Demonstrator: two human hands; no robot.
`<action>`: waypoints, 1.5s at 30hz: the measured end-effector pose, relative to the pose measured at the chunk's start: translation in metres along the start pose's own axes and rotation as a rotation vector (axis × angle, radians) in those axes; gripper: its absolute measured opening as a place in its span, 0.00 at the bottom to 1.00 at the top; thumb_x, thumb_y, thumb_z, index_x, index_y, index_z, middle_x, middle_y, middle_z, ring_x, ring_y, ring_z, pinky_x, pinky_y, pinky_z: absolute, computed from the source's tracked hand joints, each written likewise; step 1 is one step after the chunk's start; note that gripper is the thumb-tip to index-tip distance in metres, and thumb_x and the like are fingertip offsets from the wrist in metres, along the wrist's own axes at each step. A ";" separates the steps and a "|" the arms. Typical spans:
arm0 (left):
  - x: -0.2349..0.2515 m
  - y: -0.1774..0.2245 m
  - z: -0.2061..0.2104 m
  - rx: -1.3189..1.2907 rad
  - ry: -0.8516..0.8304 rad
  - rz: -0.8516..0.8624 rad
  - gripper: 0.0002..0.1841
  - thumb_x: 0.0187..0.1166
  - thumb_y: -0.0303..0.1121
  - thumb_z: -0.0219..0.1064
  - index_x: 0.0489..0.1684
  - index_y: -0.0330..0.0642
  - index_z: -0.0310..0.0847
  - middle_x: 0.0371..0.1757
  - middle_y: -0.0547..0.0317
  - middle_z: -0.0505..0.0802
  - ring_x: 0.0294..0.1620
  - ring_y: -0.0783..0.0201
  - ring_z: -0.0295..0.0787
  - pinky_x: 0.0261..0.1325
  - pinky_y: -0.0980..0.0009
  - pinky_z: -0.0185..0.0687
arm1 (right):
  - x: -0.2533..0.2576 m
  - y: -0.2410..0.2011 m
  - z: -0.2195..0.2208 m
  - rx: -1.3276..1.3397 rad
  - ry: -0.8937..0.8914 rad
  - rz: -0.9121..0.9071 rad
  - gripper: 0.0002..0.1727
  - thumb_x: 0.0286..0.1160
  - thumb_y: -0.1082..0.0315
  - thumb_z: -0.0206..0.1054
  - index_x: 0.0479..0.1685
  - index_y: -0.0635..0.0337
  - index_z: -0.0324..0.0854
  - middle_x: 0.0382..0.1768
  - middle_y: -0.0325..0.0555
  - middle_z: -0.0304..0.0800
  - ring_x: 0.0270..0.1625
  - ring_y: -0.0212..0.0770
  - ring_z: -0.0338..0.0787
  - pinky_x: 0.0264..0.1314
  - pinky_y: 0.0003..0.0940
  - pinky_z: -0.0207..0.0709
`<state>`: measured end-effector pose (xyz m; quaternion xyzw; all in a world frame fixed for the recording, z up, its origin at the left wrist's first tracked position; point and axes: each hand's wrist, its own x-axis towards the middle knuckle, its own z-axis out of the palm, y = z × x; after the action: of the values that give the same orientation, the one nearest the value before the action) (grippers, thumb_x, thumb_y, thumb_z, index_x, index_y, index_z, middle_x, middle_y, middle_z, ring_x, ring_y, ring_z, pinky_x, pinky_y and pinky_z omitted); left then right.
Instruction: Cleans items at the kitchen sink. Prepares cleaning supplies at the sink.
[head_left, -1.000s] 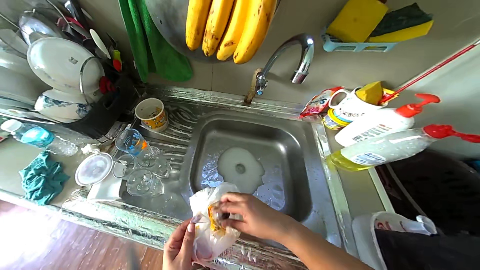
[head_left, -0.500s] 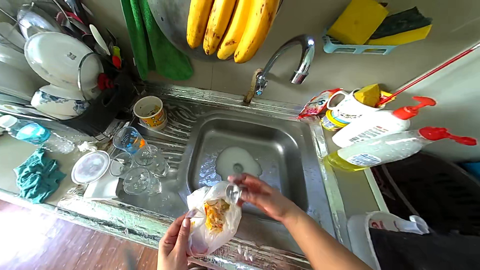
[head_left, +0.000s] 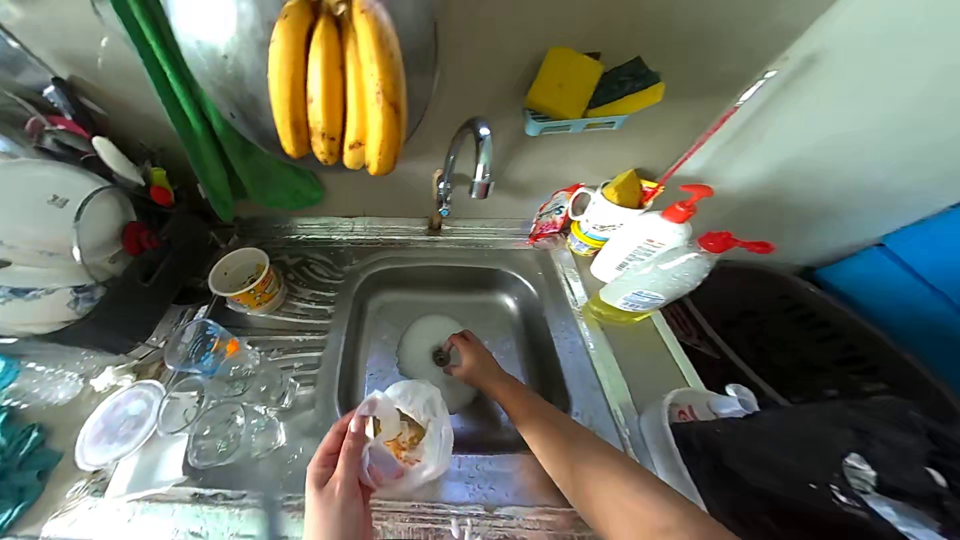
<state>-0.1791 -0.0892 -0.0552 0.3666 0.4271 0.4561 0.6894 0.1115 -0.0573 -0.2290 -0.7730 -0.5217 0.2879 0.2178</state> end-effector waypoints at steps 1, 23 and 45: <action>0.010 0.001 0.015 0.005 -0.032 -0.011 0.15 0.92 0.31 0.51 0.54 0.34 0.85 0.34 0.53 0.93 0.28 0.65 0.91 0.31 0.68 0.92 | -0.016 -0.008 -0.011 0.032 -0.013 0.007 0.24 0.63 0.63 0.82 0.59 0.62 0.85 0.65 0.64 0.82 0.67 0.62 0.84 0.70 0.61 0.79; 0.028 -0.085 0.240 0.433 -0.846 -0.183 0.25 0.92 0.40 0.56 0.84 0.40 0.69 0.59 0.39 0.90 0.50 0.52 0.94 0.55 0.55 0.91 | -0.196 -0.048 -0.047 -0.020 0.086 0.289 0.28 0.77 0.58 0.69 0.67 0.73 0.82 0.68 0.69 0.85 0.74 0.63 0.82 0.83 0.56 0.68; 0.043 0.047 -0.083 0.981 -0.271 0.740 0.13 0.82 0.36 0.67 0.57 0.42 0.92 0.69 0.42 0.89 0.74 0.48 0.81 0.79 0.51 0.73 | 0.067 -0.159 -0.159 -0.132 0.494 -0.119 0.37 0.63 0.73 0.76 0.79 0.44 0.78 0.77 0.59 0.75 0.69 0.61 0.84 0.64 0.60 0.84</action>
<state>-0.2610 -0.0246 -0.0544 0.8184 0.3402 0.3648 0.2853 0.1297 0.0567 -0.0246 -0.8002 -0.5150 0.0425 0.3044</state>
